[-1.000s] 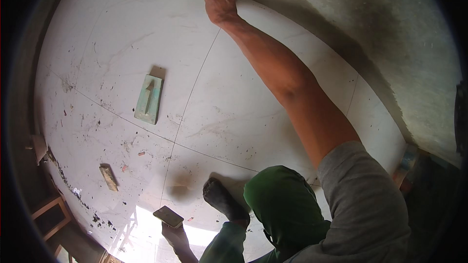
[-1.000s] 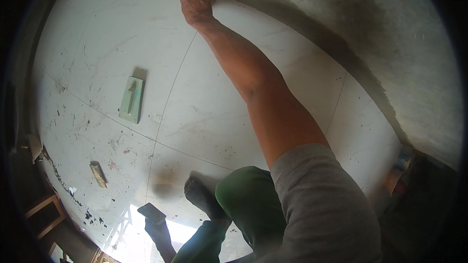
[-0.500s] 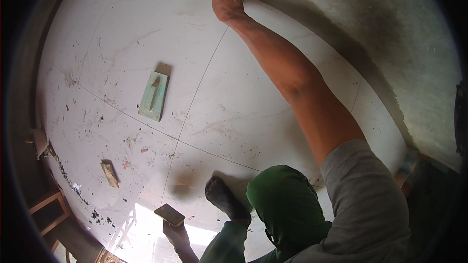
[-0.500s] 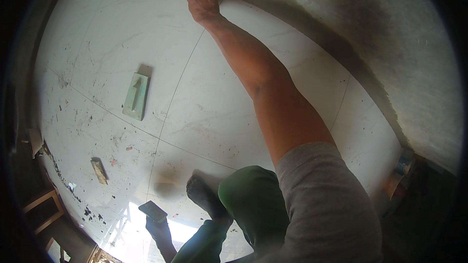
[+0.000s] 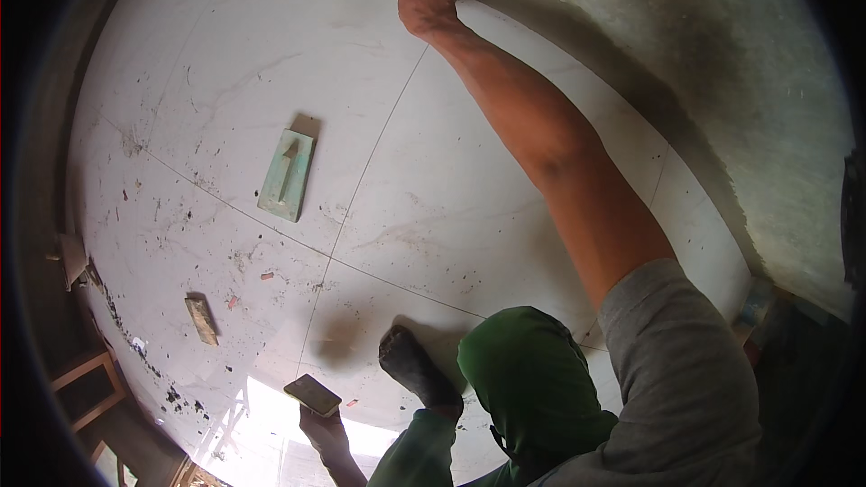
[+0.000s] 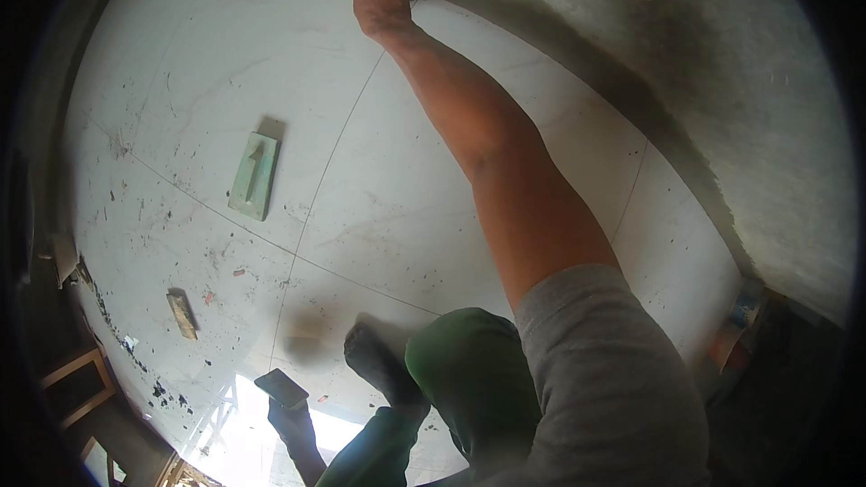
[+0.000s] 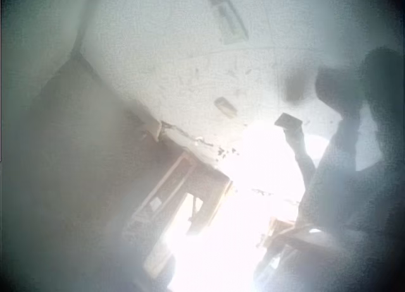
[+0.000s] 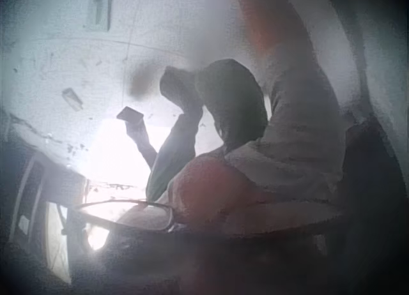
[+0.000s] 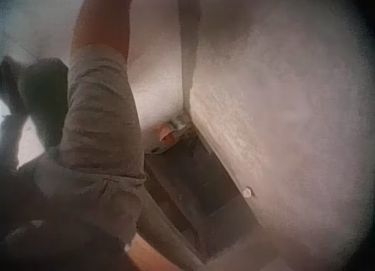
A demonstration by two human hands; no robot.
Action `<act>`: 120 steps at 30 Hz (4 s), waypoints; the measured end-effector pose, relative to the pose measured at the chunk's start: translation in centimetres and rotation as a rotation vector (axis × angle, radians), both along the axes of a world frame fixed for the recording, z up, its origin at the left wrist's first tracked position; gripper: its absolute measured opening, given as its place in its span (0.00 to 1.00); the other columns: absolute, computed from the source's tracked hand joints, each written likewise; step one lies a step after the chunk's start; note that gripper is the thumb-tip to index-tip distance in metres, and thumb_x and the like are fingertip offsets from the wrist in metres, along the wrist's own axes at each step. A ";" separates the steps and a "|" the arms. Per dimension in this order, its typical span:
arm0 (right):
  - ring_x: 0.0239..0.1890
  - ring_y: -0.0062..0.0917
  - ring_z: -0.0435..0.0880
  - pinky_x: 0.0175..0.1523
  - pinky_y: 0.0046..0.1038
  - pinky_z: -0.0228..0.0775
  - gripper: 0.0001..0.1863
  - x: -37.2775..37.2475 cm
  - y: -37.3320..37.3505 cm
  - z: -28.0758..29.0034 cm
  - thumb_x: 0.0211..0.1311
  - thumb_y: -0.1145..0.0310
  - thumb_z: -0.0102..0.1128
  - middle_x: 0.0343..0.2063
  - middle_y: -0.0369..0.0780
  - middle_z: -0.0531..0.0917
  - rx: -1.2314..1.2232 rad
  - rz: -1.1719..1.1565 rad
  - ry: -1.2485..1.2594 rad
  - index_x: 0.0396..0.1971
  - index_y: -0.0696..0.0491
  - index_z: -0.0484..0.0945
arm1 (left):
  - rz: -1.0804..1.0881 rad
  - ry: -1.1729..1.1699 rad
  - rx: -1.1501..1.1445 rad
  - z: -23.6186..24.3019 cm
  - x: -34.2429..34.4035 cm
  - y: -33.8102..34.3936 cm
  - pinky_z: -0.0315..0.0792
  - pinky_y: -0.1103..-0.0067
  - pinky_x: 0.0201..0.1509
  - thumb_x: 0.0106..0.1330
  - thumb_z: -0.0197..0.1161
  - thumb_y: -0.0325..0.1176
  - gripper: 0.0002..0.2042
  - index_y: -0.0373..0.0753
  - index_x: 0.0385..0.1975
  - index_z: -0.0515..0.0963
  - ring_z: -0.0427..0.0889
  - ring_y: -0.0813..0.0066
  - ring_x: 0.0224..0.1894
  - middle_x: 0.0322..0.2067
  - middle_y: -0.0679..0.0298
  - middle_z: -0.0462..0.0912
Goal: The person applies mortar to the joints between floor tiles and the base of a wall using a handheld spreader and then wipes the excess away with a sponge.
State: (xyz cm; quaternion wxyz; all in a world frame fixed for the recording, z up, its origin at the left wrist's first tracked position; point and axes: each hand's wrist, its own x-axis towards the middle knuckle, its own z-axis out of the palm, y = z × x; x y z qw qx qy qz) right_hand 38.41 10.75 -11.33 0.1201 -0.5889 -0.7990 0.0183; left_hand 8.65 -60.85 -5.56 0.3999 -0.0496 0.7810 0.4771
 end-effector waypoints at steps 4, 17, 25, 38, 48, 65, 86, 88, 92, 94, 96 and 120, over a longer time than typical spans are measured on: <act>0.40 0.42 0.93 0.43 0.41 0.85 0.08 0.0 0.7 -0.9 0.60 0.75 0.62 0.33 0.48 0.91 0.064 0.016 -0.032 0.30 0.52 0.91 | -0.127 -0.003 -0.049 -1.0 -1.9 -3.2 0.77 0.71 0.47 0.74 0.58 0.38 0.16 0.35 0.54 0.76 0.82 0.69 0.43 0.42 0.60 0.83; 0.46 0.41 0.92 0.50 0.42 0.84 0.11 0.3 0.6 0.2 0.63 0.74 0.58 0.37 0.47 0.91 -0.025 -0.014 -0.007 0.37 0.50 0.91 | -0.521 0.240 -0.162 -0.5 -0.8 -3.1 0.81 0.71 0.54 0.80 0.51 0.46 0.23 0.36 0.64 0.73 0.84 0.67 0.52 0.53 0.58 0.82; 0.41 0.47 0.91 0.49 0.45 0.83 0.09 -1.5 -4.6 2.8 0.56 0.73 0.60 0.33 0.50 0.90 -0.066 0.154 0.055 0.33 0.55 0.88 | -0.186 0.088 -0.022 -1.0 -0.6 -3.3 0.79 0.69 0.49 0.73 0.61 0.41 0.19 0.34 0.56 0.76 0.83 0.66 0.45 0.44 0.57 0.84; 0.48 0.48 0.89 0.55 0.49 0.80 0.13 11.2 -3.2 2.0 0.58 0.71 0.62 0.42 0.52 0.89 -0.070 -0.028 -0.185 0.42 0.55 0.88 | -0.425 0.172 -0.002 -0.9 -0.5 -3.9 0.82 0.71 0.56 0.76 0.57 0.58 0.32 0.36 0.66 0.72 0.85 0.68 0.51 0.53 0.59 0.83; 0.50 0.49 0.88 0.58 0.47 0.80 0.15 10.5 -2.2 2.3 0.59 0.67 0.64 0.44 0.51 0.89 -0.126 -0.126 -0.229 0.44 0.54 0.87 | 0.101 -0.161 0.181 -1.1 -0.5 -2.9 0.83 0.71 0.53 0.79 0.53 0.49 0.25 0.36 0.65 0.73 0.86 0.68 0.49 0.51 0.58 0.84; 0.50 0.47 0.89 0.55 0.46 0.82 0.15 9.7 -2.0 3.6 0.58 0.66 0.64 0.45 0.50 0.89 -0.174 -0.091 -0.310 0.43 0.54 0.87 | 0.083 -0.177 0.242 -0.9 -0.3 -1.7 0.79 0.69 0.55 0.78 0.57 0.48 0.24 0.35 0.62 0.73 0.81 0.66 0.52 0.51 0.58 0.79; 0.53 0.48 0.87 0.59 0.47 0.80 0.18 8.1 -2.9 5.2 0.57 0.65 0.62 0.47 0.51 0.89 -0.192 -0.125 -0.301 0.46 0.53 0.88 | 0.137 -0.199 0.266 -1.1 -0.2 -2.5 0.81 0.70 0.55 0.81 0.50 0.43 0.22 0.37 0.66 0.72 0.84 0.66 0.51 0.53 0.58 0.83; 0.52 0.48 0.88 0.57 0.46 0.80 0.17 6.9 -4.7 4.3 0.57 0.66 0.62 0.46 0.51 0.89 -0.242 0.054 -0.253 0.45 0.55 0.87 | 0.112 -0.184 0.266 -1.0 -0.4 -2.3 0.81 0.70 0.55 0.81 0.50 0.45 0.22 0.37 0.66 0.72 0.84 0.66 0.52 0.53 0.58 0.83; 0.45 0.50 0.89 0.53 0.48 0.81 0.11 7.2 -6.9 3.8 0.54 0.68 0.62 0.37 0.52 0.89 -0.167 0.028 -0.139 0.35 0.55 0.88 | 0.069 -0.239 0.333 -2.1 0.3 -1.5 0.79 0.70 0.57 0.80 0.55 0.47 0.22 0.37 0.64 0.73 0.81 0.67 0.53 0.52 0.60 0.80; 0.43 0.50 0.89 0.51 0.48 0.81 0.10 3.3 -12.4 2.7 0.52 0.71 0.62 0.34 0.52 0.89 -0.282 0.220 -0.210 0.32 0.56 0.88 | 0.093 -0.213 0.312 -1.1 0.2 -1.6 0.79 0.70 0.56 0.80 0.54 0.45 0.21 0.38 0.63 0.73 0.81 0.68 0.52 0.50 0.60 0.80; 0.42 0.49 0.89 0.48 0.48 0.81 0.09 -0.1 -18.0 6.1 0.51 0.72 0.62 0.34 0.51 0.89 -0.428 0.526 -0.087 0.31 0.56 0.87 | 0.119 -0.189 0.297 -0.6 -0.1 -2.4 0.79 0.70 0.55 0.80 0.53 0.44 0.19 0.38 0.61 0.74 0.81 0.68 0.51 0.49 0.61 0.80; 0.36 0.45 0.87 0.42 0.50 0.79 0.02 17.7 -35.0 5.1 0.55 0.72 0.63 0.31 0.48 0.87 -0.310 0.215 0.033 0.26 0.53 0.83 | -0.533 0.117 0.219 2.0 6.9 9.3 0.79 0.74 0.48 0.68 0.68 0.21 0.15 0.35 0.54 0.78 0.84 0.72 0.44 0.42 0.63 0.84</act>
